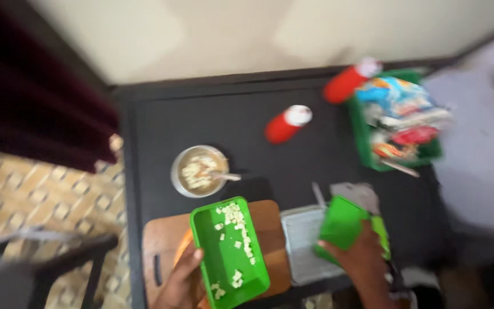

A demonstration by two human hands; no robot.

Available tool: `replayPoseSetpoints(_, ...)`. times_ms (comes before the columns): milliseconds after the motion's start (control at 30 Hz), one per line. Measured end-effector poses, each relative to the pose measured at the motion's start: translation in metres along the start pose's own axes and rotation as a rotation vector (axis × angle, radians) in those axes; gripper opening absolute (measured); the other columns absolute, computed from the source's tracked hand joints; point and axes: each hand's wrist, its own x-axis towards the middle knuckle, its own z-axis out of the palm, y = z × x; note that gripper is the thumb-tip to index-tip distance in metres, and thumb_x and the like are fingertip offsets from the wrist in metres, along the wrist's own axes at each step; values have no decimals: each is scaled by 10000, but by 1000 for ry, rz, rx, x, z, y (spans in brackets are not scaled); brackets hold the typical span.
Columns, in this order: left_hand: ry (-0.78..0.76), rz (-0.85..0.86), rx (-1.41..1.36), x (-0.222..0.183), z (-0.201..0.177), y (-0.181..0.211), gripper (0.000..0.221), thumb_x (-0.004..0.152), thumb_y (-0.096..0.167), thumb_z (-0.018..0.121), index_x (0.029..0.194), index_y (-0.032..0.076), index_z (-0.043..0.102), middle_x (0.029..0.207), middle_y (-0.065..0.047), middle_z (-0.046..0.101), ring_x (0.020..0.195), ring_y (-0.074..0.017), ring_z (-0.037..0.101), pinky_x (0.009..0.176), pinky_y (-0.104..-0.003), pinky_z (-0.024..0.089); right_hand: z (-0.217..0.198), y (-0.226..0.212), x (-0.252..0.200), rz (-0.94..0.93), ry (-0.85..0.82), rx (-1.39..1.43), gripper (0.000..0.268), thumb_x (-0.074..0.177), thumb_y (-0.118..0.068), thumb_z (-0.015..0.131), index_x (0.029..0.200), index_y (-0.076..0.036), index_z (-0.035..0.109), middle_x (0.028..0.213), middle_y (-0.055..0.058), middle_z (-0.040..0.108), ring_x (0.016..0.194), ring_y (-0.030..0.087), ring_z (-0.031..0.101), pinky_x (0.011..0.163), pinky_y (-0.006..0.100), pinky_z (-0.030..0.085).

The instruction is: The person spreads toppings on a pizza crust using a spoon, adds diced ingredients from a green container, and applies cheese from a packet.

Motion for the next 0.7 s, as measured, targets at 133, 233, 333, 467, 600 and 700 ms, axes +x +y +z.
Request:
replayPoseSetpoints(133,-65,-51,128,37,78,-19,749,864,337,650,1517,46,428,1452,-168,587,1350,-322,560,1109,-478,446,10,9,-13,136,60,34,1267,469,-381,1046,1469,-11,363,1330,252,553,1235,398,541,971,488,484)
replayPoseSetpoints(233,-10,-102,169,60,113,-36,691,853,266,655,1492,92,458,1386,-149,614,1304,-298,582,1086,-456,459,3,8,-8,328,3,209,1134,597,-246,984,1505,-69,329,1262,150,618,1216,340,582,946,510,478)
replayPoseSetpoints(333,1,-123,294,89,123,-50,639,874,261,645,1465,87,477,1333,-149,639,1261,-296,602,1048,-455,471,-4,22,-14,249,132,450,783,766,-220,838,1455,-98,485,1084,112,679,1022,306,663,883,451,535)
replayPoseSetpoints(467,-33,-199,265,117,126,-86,590,892,294,645,1420,89,481,1302,-135,633,1222,-301,612,1002,-478,498,-19,22,-37,-291,364,523,359,963,-141,730,1310,-115,645,1146,83,679,1060,253,704,886,372,572)
replayPoseSetpoints(600,-90,-195,91,147,140,-128,666,881,480,547,1422,94,496,1363,-90,645,1246,-246,615,989,-429,502,-30,-4,-49,-284,36,226,721,709,-146,786,1394,-132,560,1165,139,586,1074,358,639,834,432,537)
replayPoseSetpoints(700,17,-159,169,166,145,-154,602,903,377,605,1416,85,487,1318,-117,651,1202,-252,627,994,-414,516,-33,3,-38,-407,-28,278,847,649,-158,814,1423,-56,486,1179,188,549,1102,412,601,889,458,506)
